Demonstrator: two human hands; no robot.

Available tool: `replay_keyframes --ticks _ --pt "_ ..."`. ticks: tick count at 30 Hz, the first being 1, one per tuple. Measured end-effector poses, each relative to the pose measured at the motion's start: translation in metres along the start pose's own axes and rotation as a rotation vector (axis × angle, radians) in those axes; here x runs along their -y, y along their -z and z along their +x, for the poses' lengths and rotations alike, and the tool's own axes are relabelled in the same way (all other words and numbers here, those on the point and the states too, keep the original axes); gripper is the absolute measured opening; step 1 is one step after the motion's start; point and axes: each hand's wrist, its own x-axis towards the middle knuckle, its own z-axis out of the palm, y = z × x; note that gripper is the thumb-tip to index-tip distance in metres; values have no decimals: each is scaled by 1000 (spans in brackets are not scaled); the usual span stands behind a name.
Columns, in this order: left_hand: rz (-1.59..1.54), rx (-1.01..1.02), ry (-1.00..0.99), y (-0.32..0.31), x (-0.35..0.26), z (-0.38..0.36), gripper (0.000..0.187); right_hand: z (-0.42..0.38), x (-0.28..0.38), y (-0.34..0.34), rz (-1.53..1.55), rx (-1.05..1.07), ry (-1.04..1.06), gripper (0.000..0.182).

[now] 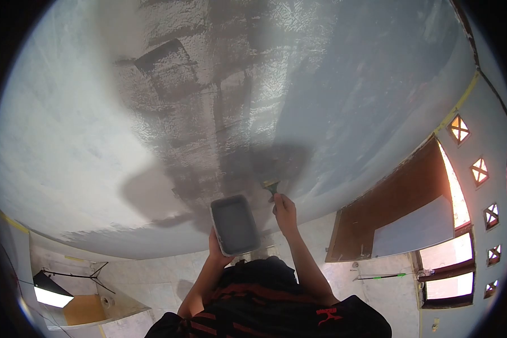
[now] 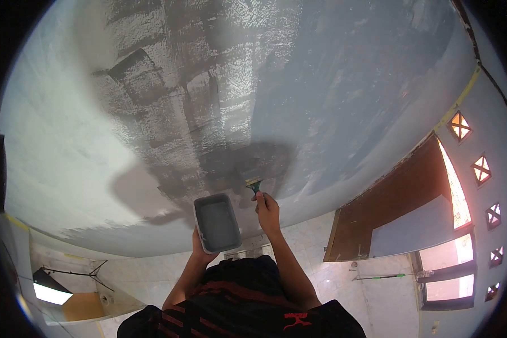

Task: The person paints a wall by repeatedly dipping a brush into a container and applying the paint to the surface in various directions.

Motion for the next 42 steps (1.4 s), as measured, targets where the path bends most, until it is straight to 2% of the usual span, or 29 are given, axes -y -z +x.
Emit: replay_keyframes --ticks 7,11,14,17,21,23,28,32,35,37,38,40,42 --pt "-51 -16 19 13 -1 -4 57 -15 -73 15 -232 -80 -81 47" --pt "-33 1 -1 21 -1 -3 57 -26 -88 21 -224 -62 -124 44" --pt "-38 -17 -20 14 -1 -8 57 -38 -71 24 -210 -73 -160 42" --pt "-46 -57 -12 7 -3 -10 55 -45 -35 20 -209 -91 -82 45" --pt "-43 -61 -25 8 -2 -12 56 -37 3 3 24 -53 -87 37" --pt "-59 -64 -16 11 -2 -12 57 -26 1 -8 -30 -75 26 39" --pt "-33 -106 -47 13 -7 -13 57 -3 -110 -9 -229 -110 102 46" --pt "3 -141 -78 22 -9 -18 57 -10 -147 -2 -264 -112 52 48" --pt "0 -145 -87 28 -12 -23 57 -24 -161 3 -238 -104 63 47" --pt "-28 -121 -80 17 -13 -26 57 -34 -162 8 -117 -101 -55 53" --pt "-23 -115 -78 16 -12 -23 57 -39 -161 11 -114 -106 -49 53" --pt "16 -112 -104 18 -12 -18 57 -52 -143 11 120 -90 -89 44" --pt "-8 -116 -84 20 -13 -14 57 -51 -119 7 156 -90 -70 44"
